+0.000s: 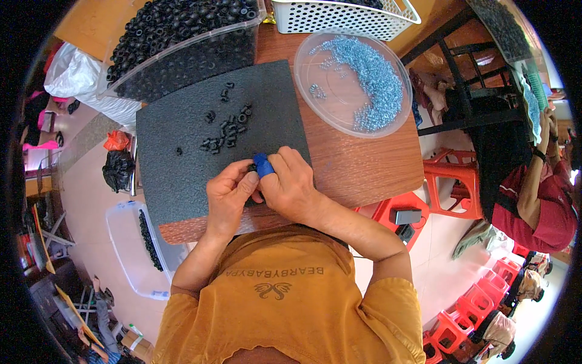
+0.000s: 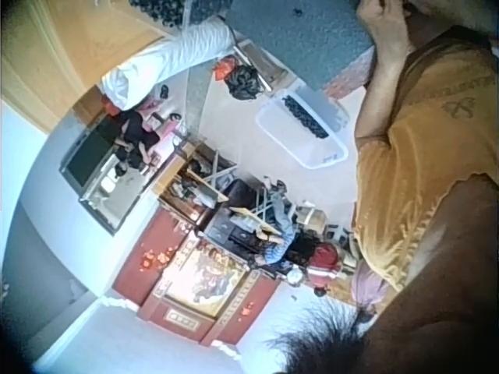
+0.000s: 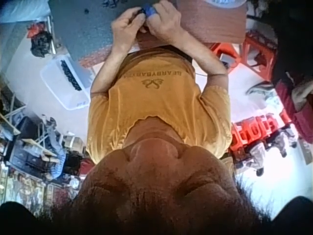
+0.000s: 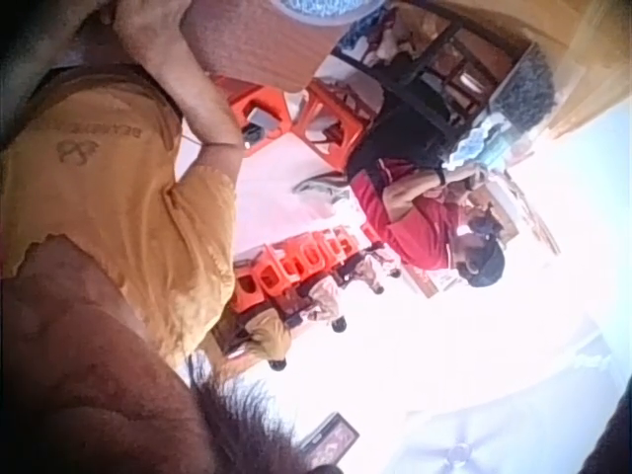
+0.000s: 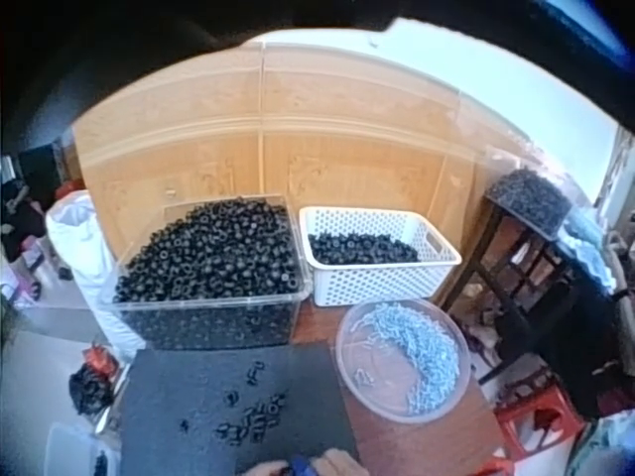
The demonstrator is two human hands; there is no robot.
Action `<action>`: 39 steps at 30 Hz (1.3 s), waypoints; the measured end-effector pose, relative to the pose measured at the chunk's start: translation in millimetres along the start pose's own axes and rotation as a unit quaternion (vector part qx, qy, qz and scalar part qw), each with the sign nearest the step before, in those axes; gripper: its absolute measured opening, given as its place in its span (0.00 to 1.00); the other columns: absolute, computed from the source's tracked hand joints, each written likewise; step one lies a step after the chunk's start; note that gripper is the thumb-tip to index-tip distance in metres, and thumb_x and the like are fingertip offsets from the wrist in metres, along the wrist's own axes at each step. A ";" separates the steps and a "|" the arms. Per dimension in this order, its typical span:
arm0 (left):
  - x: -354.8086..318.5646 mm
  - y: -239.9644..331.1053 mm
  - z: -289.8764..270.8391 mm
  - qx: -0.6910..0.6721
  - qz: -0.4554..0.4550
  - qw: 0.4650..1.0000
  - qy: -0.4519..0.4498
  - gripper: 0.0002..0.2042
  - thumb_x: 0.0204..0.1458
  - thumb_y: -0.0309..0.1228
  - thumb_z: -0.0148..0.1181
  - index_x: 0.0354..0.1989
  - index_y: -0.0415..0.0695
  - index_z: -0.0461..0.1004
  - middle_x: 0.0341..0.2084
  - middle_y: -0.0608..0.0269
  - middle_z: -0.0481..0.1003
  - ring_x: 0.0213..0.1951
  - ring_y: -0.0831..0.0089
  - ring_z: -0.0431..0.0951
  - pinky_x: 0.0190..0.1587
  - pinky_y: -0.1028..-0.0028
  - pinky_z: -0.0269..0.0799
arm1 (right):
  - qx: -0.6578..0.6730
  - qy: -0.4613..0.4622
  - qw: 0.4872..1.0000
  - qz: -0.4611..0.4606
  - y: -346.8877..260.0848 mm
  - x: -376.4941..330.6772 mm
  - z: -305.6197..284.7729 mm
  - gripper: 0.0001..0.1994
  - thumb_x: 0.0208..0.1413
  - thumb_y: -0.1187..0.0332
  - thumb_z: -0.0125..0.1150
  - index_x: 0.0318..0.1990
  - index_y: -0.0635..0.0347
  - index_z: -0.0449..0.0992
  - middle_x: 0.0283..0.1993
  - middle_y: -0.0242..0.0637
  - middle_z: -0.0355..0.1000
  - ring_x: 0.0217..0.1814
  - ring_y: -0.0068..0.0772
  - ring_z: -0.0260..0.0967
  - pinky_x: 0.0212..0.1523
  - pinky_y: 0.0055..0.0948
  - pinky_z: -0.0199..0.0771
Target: The person fits blue components into small black grommets by hand, scoops more grommets from a container onto the work surface, and inserts blue components into the grommets.
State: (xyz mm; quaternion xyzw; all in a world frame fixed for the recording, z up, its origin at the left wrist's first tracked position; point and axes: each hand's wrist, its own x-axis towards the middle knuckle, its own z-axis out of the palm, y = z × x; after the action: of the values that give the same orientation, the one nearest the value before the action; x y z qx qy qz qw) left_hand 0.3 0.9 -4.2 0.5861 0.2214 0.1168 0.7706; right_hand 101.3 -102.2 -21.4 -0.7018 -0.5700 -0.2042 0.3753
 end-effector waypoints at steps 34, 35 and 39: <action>-46.7 21.3 -82.1 -0.183 0.061 0.968 0.162 0.13 0.50 0.25 0.56 0.43 0.30 0.71 0.28 0.49 0.75 0.24 0.71 0.74 0.25 0.76 0.70 | 0.019 -0.221 0.970 -0.098 -29.4 114.0 108.5 0.05 0.33 0.74 0.62 0.18 0.65 0.72 0.22 0.42 0.68 0.30 0.40 0.66 0.30 0.34 0.68; -45.4 20.8 -80.9 -0.190 0.052 0.968 0.156 0.13 0.50 0.25 0.56 0.43 0.30 0.71 0.28 0.49 0.75 0.24 0.71 0.74 0.25 0.75 0.70 | 0.051 -0.190 0.978 -0.072 -25.5 111.1 100.8 0.05 0.35 0.74 0.62 0.20 0.66 0.72 0.22 0.41 0.68 0.30 0.39 0.66 0.29 0.33 0.68; -35.1 19.0 -72.4 -0.241 0.031 0.963 0.118 0.12 0.52 0.27 0.55 0.42 0.32 0.71 0.29 0.51 0.74 0.24 0.72 0.73 0.25 0.75 0.70 | 0.197 -0.126 0.967 0.097 -18.0 99.0 52.1 0.05 0.40 0.74 0.62 0.26 0.64 0.74 0.24 0.38 0.68 0.28 0.37 0.66 0.28 0.30 0.66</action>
State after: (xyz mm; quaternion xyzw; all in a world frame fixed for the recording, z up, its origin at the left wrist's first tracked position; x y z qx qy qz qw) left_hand -63.6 52.5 5.6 0.3715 0.2581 0.2590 0.8534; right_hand 103.2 2.6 21.5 -0.6860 -0.5711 0.0394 0.4491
